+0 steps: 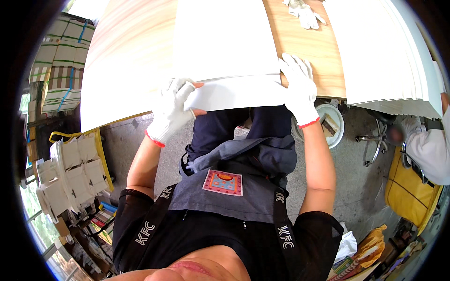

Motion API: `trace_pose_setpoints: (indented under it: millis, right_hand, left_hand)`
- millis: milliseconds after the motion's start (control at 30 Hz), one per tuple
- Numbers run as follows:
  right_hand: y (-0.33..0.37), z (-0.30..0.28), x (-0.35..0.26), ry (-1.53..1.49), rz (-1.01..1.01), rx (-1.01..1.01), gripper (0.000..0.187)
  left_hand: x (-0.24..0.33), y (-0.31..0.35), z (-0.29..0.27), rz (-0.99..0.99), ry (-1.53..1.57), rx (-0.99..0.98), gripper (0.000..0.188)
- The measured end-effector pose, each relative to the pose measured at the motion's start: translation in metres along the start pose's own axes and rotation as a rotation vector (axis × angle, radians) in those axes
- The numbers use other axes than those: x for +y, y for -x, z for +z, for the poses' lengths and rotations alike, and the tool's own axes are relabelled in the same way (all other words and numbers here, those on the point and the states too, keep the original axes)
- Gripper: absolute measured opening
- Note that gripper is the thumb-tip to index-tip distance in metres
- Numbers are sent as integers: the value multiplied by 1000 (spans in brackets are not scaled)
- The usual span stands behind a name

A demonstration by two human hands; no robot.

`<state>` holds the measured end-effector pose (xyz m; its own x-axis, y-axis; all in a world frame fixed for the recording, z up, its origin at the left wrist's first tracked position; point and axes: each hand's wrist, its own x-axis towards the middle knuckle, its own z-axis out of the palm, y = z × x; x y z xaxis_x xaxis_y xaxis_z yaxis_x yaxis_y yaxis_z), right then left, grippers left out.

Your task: The person applies glue to the spine of a white notebook using a brush, then presses a blue cover onto the glued spine. They repeat this process for multiple notebooks, stacking the finished items on the table.

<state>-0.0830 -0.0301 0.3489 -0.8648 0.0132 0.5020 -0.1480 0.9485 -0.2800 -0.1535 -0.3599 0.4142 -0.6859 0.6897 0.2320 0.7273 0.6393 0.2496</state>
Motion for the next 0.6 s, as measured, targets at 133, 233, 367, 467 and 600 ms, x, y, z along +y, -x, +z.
trace_pose_setpoints:
  millis: [133, 233, 367, 467, 600]
  right_hand:
    - [1, 0, 1, -9, -6, 18, 51]
    - [-1, -2, -3, -7, -4, 32, 50]
    - [0, -1, -1, 5, -2, 24, 53]
    - [1, -1, 0, -10, 10, 13, 56]
    - [-15, -22, -4, -403, 279, -12, 57]
  left_hand:
    - [5, -7, -11, 23, 12, -53, 70]
    - [12, -9, -8, 63, -11, -65, 66]
    - [11, -11, -9, 7, -4, -79, 63]
    - [11, -10, -11, 51, -9, -72, 54]
    - [11, -3, -9, 190, -50, 4, 37]
